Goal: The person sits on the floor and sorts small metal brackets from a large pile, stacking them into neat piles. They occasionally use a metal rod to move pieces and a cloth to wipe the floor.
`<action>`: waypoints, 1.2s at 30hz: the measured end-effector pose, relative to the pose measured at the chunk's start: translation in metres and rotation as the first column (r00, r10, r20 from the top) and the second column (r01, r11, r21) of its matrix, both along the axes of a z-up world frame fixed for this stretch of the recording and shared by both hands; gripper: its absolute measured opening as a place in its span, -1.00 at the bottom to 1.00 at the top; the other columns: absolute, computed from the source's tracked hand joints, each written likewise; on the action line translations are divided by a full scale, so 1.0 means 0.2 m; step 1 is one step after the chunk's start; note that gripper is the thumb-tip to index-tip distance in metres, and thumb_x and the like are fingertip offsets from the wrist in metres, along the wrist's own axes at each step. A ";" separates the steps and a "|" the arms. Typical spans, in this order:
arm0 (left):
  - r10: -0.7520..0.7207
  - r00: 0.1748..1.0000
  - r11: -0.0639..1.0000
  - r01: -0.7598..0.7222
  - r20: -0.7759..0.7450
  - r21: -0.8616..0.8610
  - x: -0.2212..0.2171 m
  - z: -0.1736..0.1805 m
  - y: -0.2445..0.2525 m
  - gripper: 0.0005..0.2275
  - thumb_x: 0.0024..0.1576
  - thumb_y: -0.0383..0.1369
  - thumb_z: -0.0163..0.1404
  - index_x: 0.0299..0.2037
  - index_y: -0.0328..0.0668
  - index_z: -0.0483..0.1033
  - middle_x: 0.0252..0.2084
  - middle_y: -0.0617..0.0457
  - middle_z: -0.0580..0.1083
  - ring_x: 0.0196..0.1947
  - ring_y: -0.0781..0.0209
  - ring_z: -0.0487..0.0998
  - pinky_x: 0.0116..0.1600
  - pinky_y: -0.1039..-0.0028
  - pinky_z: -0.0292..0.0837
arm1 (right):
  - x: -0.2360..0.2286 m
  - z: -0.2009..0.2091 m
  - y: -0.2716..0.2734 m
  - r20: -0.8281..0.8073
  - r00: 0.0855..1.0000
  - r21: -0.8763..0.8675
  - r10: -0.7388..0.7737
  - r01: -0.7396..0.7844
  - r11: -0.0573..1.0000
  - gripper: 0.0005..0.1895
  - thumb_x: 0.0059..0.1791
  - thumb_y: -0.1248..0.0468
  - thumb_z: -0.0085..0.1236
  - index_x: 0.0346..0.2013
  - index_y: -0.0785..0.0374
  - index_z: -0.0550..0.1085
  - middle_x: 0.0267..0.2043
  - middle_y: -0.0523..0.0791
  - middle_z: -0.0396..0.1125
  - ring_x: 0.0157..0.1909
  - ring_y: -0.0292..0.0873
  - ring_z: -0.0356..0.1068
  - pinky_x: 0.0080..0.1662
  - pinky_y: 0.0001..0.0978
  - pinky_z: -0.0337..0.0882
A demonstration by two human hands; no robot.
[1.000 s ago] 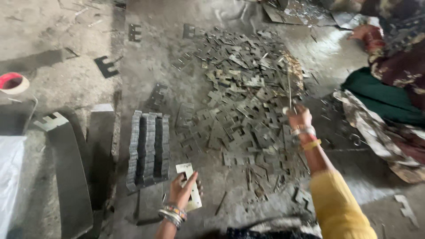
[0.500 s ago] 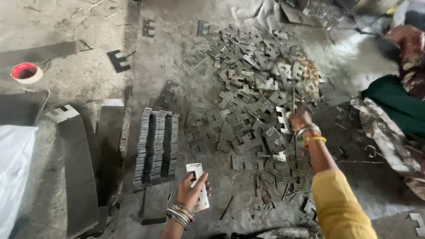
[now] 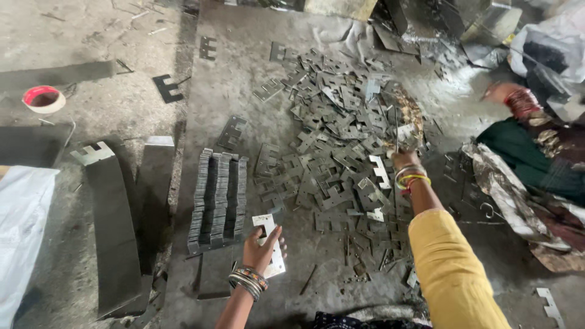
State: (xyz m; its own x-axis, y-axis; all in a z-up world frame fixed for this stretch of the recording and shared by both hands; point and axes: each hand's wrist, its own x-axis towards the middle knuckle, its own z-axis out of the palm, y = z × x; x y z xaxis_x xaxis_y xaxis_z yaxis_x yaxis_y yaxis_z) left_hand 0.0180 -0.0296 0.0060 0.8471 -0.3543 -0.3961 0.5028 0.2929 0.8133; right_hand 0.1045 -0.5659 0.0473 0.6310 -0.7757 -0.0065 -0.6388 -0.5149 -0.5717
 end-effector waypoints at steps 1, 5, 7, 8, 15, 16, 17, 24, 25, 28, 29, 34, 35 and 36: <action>0.016 1.000 1.000 -0.016 -0.001 -0.007 0.01 0.01 -0.01 -0.81 0.13 -0.32 0.15 -0.25 -0.30 0.51 -0.47 0.01 0.54 -0.57 0.25 0.59 -0.49 0.37 0.55 | 0.01 -0.02 0.01 -0.025 0.999 -0.001 0.035 -0.035 0.999 -0.46 -0.08 0.11 0.27 0.15 0.28 0.53 -0.11 0.00 0.49 -0.17 -0.06 0.49 -0.10 -0.15 0.46; -0.015 0.995 0.961 -0.013 0.097 0.275 -0.02 0.00 -0.02 -0.82 0.11 -0.24 0.17 -0.26 -0.18 0.57 -0.52 0.07 0.54 -0.61 0.28 0.52 -0.53 0.45 0.41 | -0.29 -0.22 0.09 -0.116 0.982 -0.013 0.147 -0.149 0.989 -0.45 -0.04 0.08 0.25 0.16 0.31 0.49 -0.27 -0.05 0.42 -0.29 -0.10 0.41 -0.26 -0.18 0.39; 0.006 0.989 0.953 -0.051 0.149 0.300 0.04 0.00 -0.01 -0.80 0.10 -0.22 0.19 -0.27 -0.16 0.58 -0.52 0.10 0.53 -0.62 0.30 0.50 -0.54 0.48 0.36 | -0.36 -0.27 0.16 -0.096 0.988 0.004 0.120 -0.120 0.993 -0.46 -0.04 0.08 0.23 0.16 0.30 0.49 -0.25 -0.02 0.44 -0.27 -0.05 0.42 -0.25 -0.16 0.40; 0.039 0.994 0.982 -0.057 0.099 0.180 0.02 -0.02 -0.02 -0.79 0.08 -0.23 0.21 -0.28 -0.20 0.55 -0.52 0.10 0.51 -0.63 0.31 0.49 -0.55 0.48 0.36 | -0.47 -0.30 0.19 -0.112 0.988 0.009 0.104 -0.103 0.995 -0.46 -0.04 0.08 0.22 0.16 0.30 0.49 -0.25 0.00 0.44 -0.26 -0.03 0.43 -0.24 -0.15 0.41; 0.075 0.993 0.990 -0.084 0.086 0.112 0.01 -0.06 -0.04 -0.76 0.08 -0.25 0.22 -0.31 -0.28 0.49 -0.50 0.08 0.53 -0.61 0.30 0.53 -0.53 0.46 0.43 | -0.79 -0.38 0.36 -0.076 0.992 0.034 0.103 -0.101 0.994 -0.47 -0.03 0.07 0.15 0.17 0.27 0.50 -0.21 0.11 0.49 -0.20 0.14 0.49 -0.18 -0.06 0.44; 0.079 0.995 0.993 -0.083 0.053 0.078 0.02 -0.06 -0.03 -0.77 0.08 -0.26 0.22 -0.31 -0.27 0.49 -0.51 0.06 0.53 -0.62 0.27 0.53 -0.54 0.44 0.45 | -0.76 -0.40 0.37 -0.060 0.994 0.055 0.092 -0.088 0.995 -0.47 -0.02 0.07 0.15 0.18 0.26 0.50 -0.20 0.13 0.50 -0.19 0.16 0.50 -0.18 -0.05 0.44; 0.083 0.996 0.996 -0.083 0.021 0.045 0.02 -0.05 -0.02 -0.77 0.07 -0.27 0.21 -0.30 -0.25 0.48 -0.52 0.04 0.53 -0.63 0.25 0.53 -0.54 0.43 0.46 | -0.70 -0.39 0.37 -0.046 0.996 0.089 0.071 -0.067 0.994 -0.47 -0.02 0.07 0.14 0.18 0.26 0.50 -0.20 0.15 0.50 -0.19 0.18 0.51 -0.17 -0.04 0.44; 0.069 0.995 0.998 -0.070 -0.068 -0.011 0.00 0.05 -0.01 -0.76 0.08 -0.29 0.20 -0.24 -0.27 0.44 -0.49 -0.02 0.52 -0.60 0.19 0.56 -0.54 0.34 0.50 | -0.65 -0.34 0.46 -0.039 0.993 -0.114 0.115 -0.119 0.986 -0.45 -0.02 -0.05 0.24 0.06 0.31 0.54 -0.04 0.15 0.45 0.00 0.19 0.44 -0.01 -0.11 0.42; 0.081 0.994 0.996 -0.082 -0.067 -0.018 0.03 0.06 -0.01 -0.76 0.08 -0.30 0.20 -0.23 -0.27 0.45 -0.48 -0.02 0.52 -0.59 0.19 0.56 -0.53 0.35 0.51 | -0.71 -0.34 0.52 0.003 0.985 -0.111 0.172 -0.170 0.979 -0.48 -0.03 -0.03 0.20 0.06 0.26 0.55 -0.10 0.10 0.49 -0.07 0.11 0.48 -0.07 -0.15 0.45; 0.076 0.993 0.996 -0.080 -0.094 -0.036 0.02 0.07 -0.01 -0.76 0.08 -0.30 0.20 -0.22 -0.27 0.46 -0.46 -0.01 0.53 -0.58 0.20 0.57 -0.50 0.36 0.54 | -1.04 -0.34 0.80 -0.194 0.980 0.077 0.041 -0.026 0.997 -0.50 -0.04 0.01 0.08 0.15 0.11 0.55 -0.33 0.04 0.55 -0.32 -0.01 0.54 -0.21 -0.14 0.52; 0.066 0.992 0.996 -0.071 -0.104 -0.045 0.01 0.08 -0.02 -0.76 0.08 -0.30 0.19 -0.22 -0.27 0.45 -0.47 -0.01 0.53 -0.58 0.19 0.57 -0.50 0.35 0.54 | -1.14 -0.30 0.88 -0.223 0.974 0.143 0.039 -0.007 0.990 -0.44 -0.04 -0.03 0.10 0.22 0.06 0.47 -0.39 0.04 0.52 -0.41 -0.04 0.51 -0.28 -0.15 0.52; 0.060 0.995 0.994 -0.067 -0.082 -0.090 0.00 0.13 0.01 -0.77 0.08 -0.31 0.20 -0.23 -0.29 0.46 -0.47 -0.03 0.52 -0.57 0.17 0.57 -0.49 0.34 0.55 | -1.53 -0.08 1.09 -0.290 0.953 0.252 0.082 -0.007 0.968 -0.38 -0.01 0.00 0.09 0.36 -0.05 0.35 -0.57 0.02 0.43 -0.65 -0.16 0.29 -0.55 -0.24 0.37; 0.062 0.995 0.993 -0.070 -0.084 -0.092 -0.01 0.13 0.00 -0.77 0.08 -0.30 0.19 -0.23 -0.28 0.46 -0.47 -0.03 0.52 -0.58 0.17 0.57 -0.49 0.34 0.55 | -1.56 -0.07 1.07 -0.268 0.959 0.263 0.090 -0.017 0.965 -0.39 -0.02 0.05 0.09 0.36 -0.03 0.36 -0.58 0.01 0.42 -0.67 -0.16 0.25 -0.59 -0.23 0.33; 0.061 0.994 0.993 -0.069 -0.087 -0.092 -0.02 0.12 0.00 -0.77 0.08 -0.30 0.19 -0.23 -0.28 0.46 -0.47 -0.03 0.52 -0.58 0.17 0.57 -0.49 0.34 0.55 | -1.56 -0.09 1.04 -0.214 0.974 0.238 0.078 -0.026 0.971 -0.40 -0.02 0.08 0.11 0.34 0.00 0.38 -0.56 -0.03 0.44 -0.66 -0.18 0.24 -0.59 -0.24 0.31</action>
State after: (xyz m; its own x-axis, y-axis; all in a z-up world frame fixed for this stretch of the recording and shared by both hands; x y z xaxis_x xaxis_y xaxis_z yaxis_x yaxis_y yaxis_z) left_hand 0.0133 -0.0291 0.0300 0.8348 -0.3394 -0.4334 0.5452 0.4010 0.7361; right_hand -0.2084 -0.3579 0.0294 0.6327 -0.7023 -0.3261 -0.7384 -0.4204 -0.5272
